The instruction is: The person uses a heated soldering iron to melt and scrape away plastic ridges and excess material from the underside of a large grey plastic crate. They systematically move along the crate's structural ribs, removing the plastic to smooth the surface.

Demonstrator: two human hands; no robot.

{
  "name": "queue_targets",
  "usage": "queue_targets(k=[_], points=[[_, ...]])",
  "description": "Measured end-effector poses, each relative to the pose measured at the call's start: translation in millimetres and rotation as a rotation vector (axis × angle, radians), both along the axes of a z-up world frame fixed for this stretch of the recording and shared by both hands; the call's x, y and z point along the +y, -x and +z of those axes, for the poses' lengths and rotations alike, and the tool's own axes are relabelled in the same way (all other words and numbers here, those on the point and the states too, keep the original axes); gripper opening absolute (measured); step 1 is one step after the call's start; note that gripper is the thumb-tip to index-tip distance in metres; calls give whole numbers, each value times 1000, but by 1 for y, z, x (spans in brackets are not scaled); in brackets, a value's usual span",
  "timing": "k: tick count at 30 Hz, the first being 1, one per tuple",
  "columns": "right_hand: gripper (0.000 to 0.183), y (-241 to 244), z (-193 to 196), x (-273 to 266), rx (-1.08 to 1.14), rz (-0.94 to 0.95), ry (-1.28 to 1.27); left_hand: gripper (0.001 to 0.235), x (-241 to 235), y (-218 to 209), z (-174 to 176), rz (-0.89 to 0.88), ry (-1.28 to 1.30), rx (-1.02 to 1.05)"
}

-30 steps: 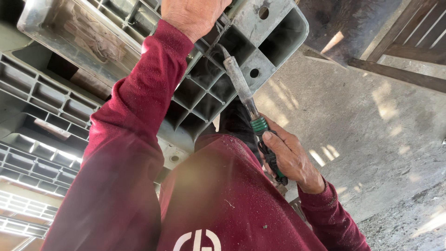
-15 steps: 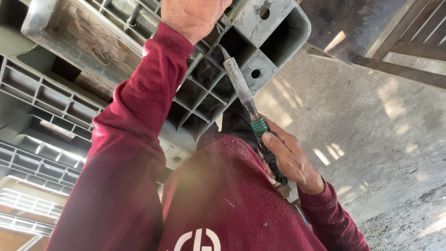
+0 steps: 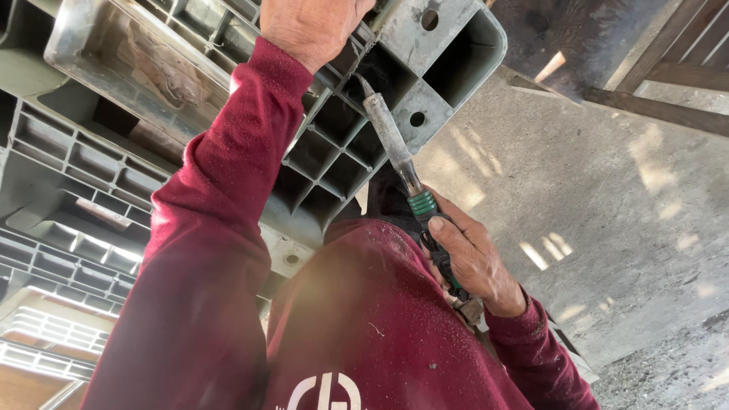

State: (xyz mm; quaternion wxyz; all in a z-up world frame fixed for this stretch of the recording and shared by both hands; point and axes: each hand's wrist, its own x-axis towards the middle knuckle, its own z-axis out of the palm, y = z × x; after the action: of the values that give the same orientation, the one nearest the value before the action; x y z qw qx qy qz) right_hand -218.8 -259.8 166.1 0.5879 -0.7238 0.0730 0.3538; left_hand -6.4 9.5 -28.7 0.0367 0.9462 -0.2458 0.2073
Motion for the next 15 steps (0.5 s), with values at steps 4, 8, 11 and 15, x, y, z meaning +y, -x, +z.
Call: queue_targets(k=[4, 8, 11, 15], points=[[69, 8, 10, 5, 386, -202, -23, 55, 0, -1, -4, 28, -8, 38], [68, 9, 15, 12, 370, -208, -58, 55, -1, -1, -7, 27, 15, 54], [68, 6, 16, 14, 384, -191, -52, 51, -1, -2, -8, 18, -12, 9], [68, -1, 17, 15, 398, -148, -35, 54, -3, -2, -3, 24, 56, 94]])
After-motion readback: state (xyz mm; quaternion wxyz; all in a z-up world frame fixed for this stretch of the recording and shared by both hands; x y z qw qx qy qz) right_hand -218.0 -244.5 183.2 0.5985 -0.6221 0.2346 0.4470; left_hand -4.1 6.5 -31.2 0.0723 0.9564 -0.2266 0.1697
